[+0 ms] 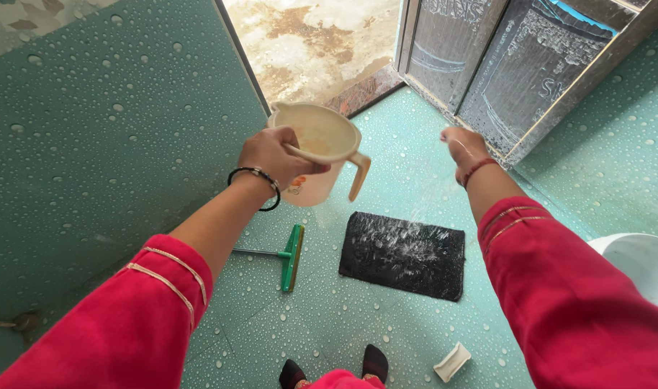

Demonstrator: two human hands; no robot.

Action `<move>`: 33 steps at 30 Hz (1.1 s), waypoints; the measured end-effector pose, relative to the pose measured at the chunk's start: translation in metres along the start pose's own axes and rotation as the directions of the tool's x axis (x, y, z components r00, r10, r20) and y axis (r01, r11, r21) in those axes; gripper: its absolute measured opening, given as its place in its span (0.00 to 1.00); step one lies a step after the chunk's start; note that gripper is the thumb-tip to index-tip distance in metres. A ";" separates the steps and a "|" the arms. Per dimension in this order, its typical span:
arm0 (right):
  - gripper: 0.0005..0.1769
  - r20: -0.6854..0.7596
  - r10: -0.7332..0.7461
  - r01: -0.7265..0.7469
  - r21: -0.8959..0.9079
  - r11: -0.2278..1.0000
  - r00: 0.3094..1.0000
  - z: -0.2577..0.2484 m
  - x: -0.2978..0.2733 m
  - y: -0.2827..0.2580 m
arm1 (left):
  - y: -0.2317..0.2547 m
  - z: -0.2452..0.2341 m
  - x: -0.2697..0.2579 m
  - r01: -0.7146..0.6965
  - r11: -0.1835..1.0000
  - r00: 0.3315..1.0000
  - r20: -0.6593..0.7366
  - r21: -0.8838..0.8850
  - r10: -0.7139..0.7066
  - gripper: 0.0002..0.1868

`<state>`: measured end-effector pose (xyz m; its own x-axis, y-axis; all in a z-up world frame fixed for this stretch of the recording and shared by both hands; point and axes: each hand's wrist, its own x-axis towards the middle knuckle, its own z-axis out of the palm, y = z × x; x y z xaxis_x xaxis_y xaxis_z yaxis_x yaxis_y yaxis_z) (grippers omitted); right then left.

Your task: The person washes a black mat by rubbing soap onto it, pouring water over it using a plastic pitcher filled from a large tub, and spreading water with their hands.

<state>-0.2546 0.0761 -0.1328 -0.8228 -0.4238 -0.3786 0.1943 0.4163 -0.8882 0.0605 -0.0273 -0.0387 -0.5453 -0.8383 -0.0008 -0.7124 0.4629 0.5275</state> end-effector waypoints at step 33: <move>0.17 -0.168 0.414 -0.373 0.230 0.899 0.895 -0.103 -0.004 0.074 | 0.108 0.103 0.006 -0.340 0.941 0.897 0.300 -0.001 0.324 0.34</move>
<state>-0.2926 0.1915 -0.1702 -0.7454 -0.0718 -0.6627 0.6042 0.3471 -0.7172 -0.0654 0.0473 -0.0687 -0.8527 -0.5155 -0.0844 -0.4843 0.7197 0.4975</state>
